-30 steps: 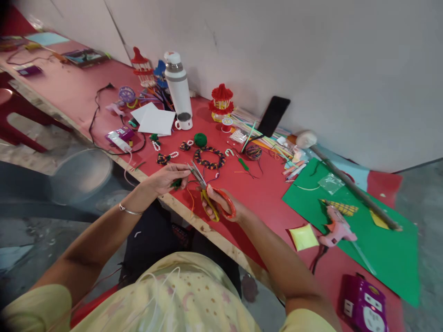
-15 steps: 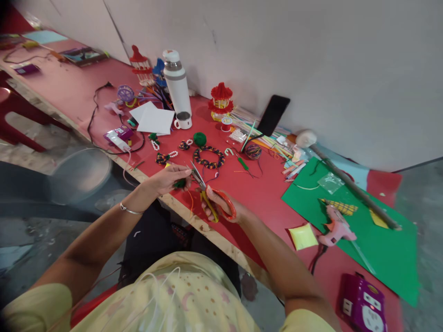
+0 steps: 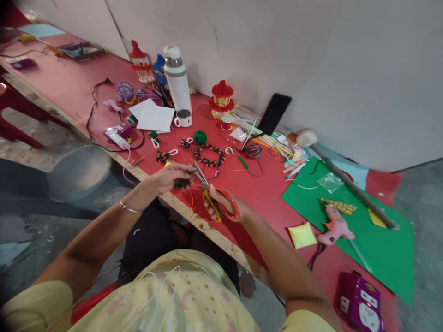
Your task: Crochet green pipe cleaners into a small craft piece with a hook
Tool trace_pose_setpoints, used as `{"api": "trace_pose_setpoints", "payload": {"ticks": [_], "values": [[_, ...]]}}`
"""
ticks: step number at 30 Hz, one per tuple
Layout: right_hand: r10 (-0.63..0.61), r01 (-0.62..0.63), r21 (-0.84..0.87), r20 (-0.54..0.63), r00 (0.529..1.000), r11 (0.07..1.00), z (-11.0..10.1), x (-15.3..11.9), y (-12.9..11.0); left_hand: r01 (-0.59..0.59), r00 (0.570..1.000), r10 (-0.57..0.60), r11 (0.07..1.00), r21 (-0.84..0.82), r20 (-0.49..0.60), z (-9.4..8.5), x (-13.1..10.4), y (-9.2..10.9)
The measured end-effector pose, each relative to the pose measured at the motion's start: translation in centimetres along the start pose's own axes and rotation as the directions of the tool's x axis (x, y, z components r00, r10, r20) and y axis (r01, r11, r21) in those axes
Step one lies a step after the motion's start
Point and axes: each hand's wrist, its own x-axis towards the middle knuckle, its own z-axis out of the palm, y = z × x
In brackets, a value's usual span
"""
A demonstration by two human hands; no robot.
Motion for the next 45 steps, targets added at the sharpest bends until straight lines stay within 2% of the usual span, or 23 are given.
{"api": "trace_pose_setpoints", "payload": {"ticks": [9,14,23,33,37,42,45], "values": [[-0.002,0.002,-0.038,0.012,1.000,0.999,0.2,-0.4,-0.4,0.038,0.995,-0.033,0.998,-0.046,0.093,-0.2,0.5,-0.3],[-0.021,0.021,0.012,-0.011,1.000,1.000,0.1,-0.4,-0.2,-0.082,0.995,0.079,0.995,0.050,0.062,0.6,0.6,-0.8],[-0.003,0.004,0.060,-0.015,1.000,0.998,-0.4,-0.4,-0.5,-0.059,0.987,0.051,0.997,0.051,0.153,0.5,0.7,-1.3],[0.013,-0.012,0.044,-0.012,1.000,0.999,-0.6,-0.4,-0.4,0.011,0.995,-0.007,0.999,-0.049,0.095,0.9,1.1,-1.1],[0.010,-0.010,0.027,-0.012,1.000,1.000,-0.5,-0.3,-0.6,-0.066,0.995,0.068,0.997,-0.029,0.075,1.3,1.3,-1.3],[-0.042,0.042,0.041,-0.013,0.999,0.998,0.2,-0.4,-0.8,-0.273,0.959,0.283,0.936,0.223,-0.015,1.9,1.7,-1.2],[-0.085,0.086,0.029,-0.029,0.996,0.996,0.5,-0.7,-1.3,-0.338,0.933,0.361,0.881,0.330,-0.006,2.1,1.7,-1.2]]}}
